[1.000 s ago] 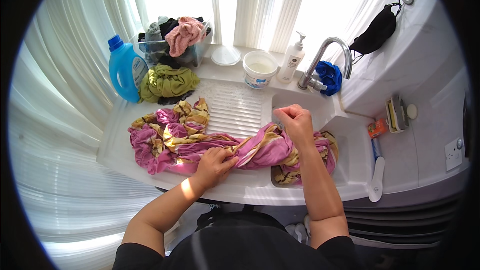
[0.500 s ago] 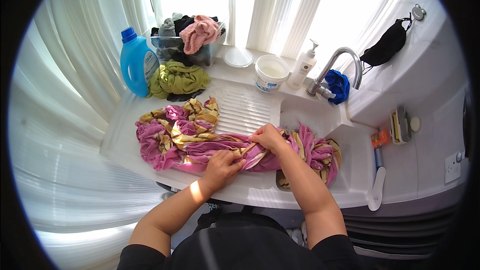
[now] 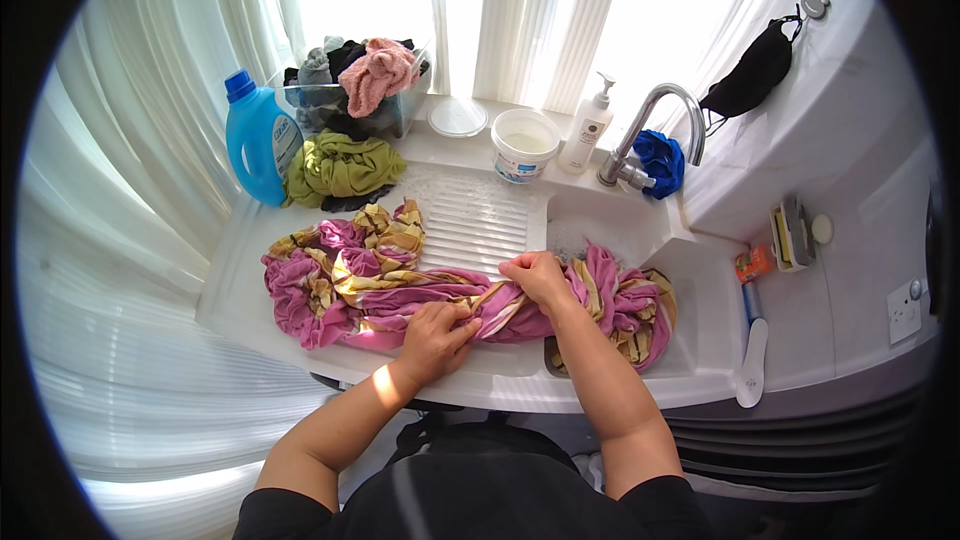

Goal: The person washes a garment in a sink using a washboard, rubbing the fabric against the board and dipping it into soapy water.

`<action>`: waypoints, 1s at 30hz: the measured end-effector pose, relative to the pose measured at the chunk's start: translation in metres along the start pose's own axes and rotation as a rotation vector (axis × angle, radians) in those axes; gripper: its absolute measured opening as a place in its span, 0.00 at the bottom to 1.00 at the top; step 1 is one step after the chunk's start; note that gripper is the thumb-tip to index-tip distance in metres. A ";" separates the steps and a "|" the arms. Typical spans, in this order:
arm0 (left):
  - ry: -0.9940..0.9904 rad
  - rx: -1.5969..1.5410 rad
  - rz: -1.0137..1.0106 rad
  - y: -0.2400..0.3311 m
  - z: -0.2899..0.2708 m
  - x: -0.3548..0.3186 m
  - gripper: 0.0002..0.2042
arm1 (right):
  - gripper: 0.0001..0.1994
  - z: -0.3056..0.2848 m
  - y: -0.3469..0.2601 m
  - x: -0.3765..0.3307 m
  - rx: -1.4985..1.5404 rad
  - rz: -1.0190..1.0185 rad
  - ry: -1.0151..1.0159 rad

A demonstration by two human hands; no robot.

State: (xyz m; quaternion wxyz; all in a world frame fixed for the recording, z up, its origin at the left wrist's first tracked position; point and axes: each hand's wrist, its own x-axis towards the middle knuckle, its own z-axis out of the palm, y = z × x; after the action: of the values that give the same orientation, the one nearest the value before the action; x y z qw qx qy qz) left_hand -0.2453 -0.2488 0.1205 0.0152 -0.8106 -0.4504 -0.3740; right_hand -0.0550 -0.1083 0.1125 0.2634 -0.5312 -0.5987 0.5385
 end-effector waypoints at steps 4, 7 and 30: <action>-0.011 0.004 -0.022 0.000 -0.001 -0.002 0.17 | 0.11 0.000 -0.019 -0.004 -0.410 -0.083 -0.122; 0.013 -0.003 -0.009 0.001 -0.001 -0.002 0.17 | 0.10 0.003 -0.028 0.000 -0.610 -0.143 -0.164; -0.016 -0.247 -0.683 -0.057 0.022 0.068 0.12 | 0.25 -0.128 0.042 0.058 -0.189 -0.097 0.588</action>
State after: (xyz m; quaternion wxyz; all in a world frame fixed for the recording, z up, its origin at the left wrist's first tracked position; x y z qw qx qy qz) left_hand -0.2532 -0.1578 0.1293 -0.2121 -0.6121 -0.6466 -0.4028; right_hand 0.0559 -0.0147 0.0951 0.4004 -0.6570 -0.5690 0.2905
